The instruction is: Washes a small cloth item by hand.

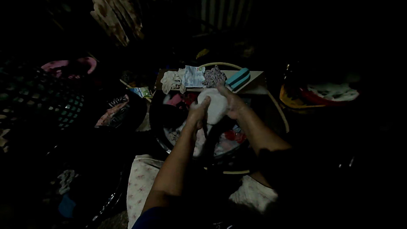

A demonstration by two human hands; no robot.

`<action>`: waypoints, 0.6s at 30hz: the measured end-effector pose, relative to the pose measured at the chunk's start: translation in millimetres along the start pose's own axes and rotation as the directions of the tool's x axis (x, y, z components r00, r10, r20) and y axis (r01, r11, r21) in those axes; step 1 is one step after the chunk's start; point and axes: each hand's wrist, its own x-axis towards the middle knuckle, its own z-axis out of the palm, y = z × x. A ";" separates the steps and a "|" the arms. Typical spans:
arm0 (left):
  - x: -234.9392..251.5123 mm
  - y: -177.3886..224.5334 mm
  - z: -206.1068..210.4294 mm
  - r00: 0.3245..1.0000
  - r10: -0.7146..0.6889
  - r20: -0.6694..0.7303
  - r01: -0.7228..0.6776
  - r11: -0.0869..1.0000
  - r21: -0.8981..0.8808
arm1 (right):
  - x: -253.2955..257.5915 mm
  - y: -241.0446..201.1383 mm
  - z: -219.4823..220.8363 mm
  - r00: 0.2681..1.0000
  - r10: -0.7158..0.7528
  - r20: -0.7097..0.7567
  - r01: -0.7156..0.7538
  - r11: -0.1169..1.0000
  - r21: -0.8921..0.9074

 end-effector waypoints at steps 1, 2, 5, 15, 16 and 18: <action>2.7 2.2 -6.3 0.999 0.046 0.007 -0.047 0.996 0.073 | -1.2 -4.2 -3.7 1.000 0.015 0.010 -0.015 0.999 -0.039; 6.1 3.2 -12.7 0.995 0.102 0.022 -0.104 0.986 0.130 | -2.2 -7.6 -6.2 1.000 0.017 0.008 -0.017 0.997 -0.069; 13.0 5.4 -17.5 0.971 0.236 0.037 -0.238 0.941 0.243 | -2.0 -8.0 -6.9 1.000 -0.014 -0.023 0.009 0.982 -0.187; -7.0 17.8 25.1 0.886 0.464 0.006 -0.285 0.533 0.797 | -7.5 9.6 31.6 0.976 -0.032 -0.216 -0.034 0.954 -0.297; -5.0 20.9 24.5 0.895 0.447 0.002 -0.262 0.522 0.811 | -8.5 7.4 32.5 0.980 -0.031 -0.195 -0.032 0.950 -0.312; -15.7 24.8 30.0 0.902 0.432 0.006 -0.266 0.544 0.795 | -8.1 4.4 31.3 0.976 -0.036 -0.215 -0.034 0.950 -0.311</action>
